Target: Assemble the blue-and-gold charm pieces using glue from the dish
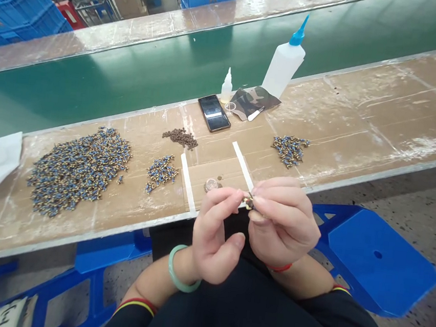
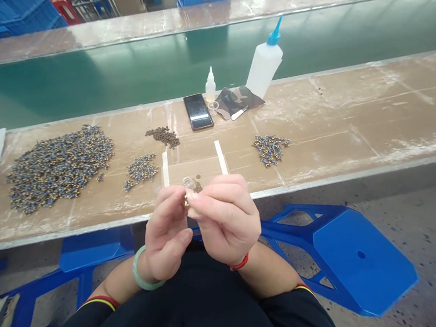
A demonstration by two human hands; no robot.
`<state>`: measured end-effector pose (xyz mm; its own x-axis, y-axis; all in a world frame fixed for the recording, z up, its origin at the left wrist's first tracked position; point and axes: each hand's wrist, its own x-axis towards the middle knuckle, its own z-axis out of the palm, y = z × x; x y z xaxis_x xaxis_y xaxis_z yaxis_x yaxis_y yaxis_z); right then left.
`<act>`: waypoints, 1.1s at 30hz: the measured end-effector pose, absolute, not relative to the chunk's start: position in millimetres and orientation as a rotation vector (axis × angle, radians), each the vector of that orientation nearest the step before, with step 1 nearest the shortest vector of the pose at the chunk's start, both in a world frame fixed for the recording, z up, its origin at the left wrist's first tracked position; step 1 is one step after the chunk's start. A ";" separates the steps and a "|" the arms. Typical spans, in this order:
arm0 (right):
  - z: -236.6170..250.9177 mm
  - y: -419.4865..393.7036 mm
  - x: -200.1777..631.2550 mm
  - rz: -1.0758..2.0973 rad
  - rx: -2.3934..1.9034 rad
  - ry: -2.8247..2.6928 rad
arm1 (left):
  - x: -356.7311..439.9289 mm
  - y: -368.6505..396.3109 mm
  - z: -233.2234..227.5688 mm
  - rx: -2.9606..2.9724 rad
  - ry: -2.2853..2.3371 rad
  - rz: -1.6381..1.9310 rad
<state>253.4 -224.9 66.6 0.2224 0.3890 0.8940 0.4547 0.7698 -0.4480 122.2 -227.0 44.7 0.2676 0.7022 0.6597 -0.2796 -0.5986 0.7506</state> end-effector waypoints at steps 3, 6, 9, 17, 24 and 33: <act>66.5 -226.6 254.6 -0.002 -0.757 -1.405 | 123.1 -224.4 44.9 1.633 0.410 1.523; 64.1 -227.3 254.0 0.029 -0.760 -1.400 | 124.4 -221.5 46.6 1.580 0.423 1.552; 61.2 -227.7 252.9 0.053 -0.749 -1.406 | 127.1 -217.5 51.0 1.525 0.455 1.588; 57.2 -230.6 249.3 0.154 -0.738 -1.388 | 130.9 -211.4 58.6 1.448 0.511 1.666; 53.9 -232.0 239.7 0.573 -0.698 -1.187 | 132.7 -214.9 60.8 1.383 0.589 1.647; 51.3 -227.0 232.4 0.896 -0.632 -0.925 | 126.3 -210.8 64.8 1.280 0.761 1.635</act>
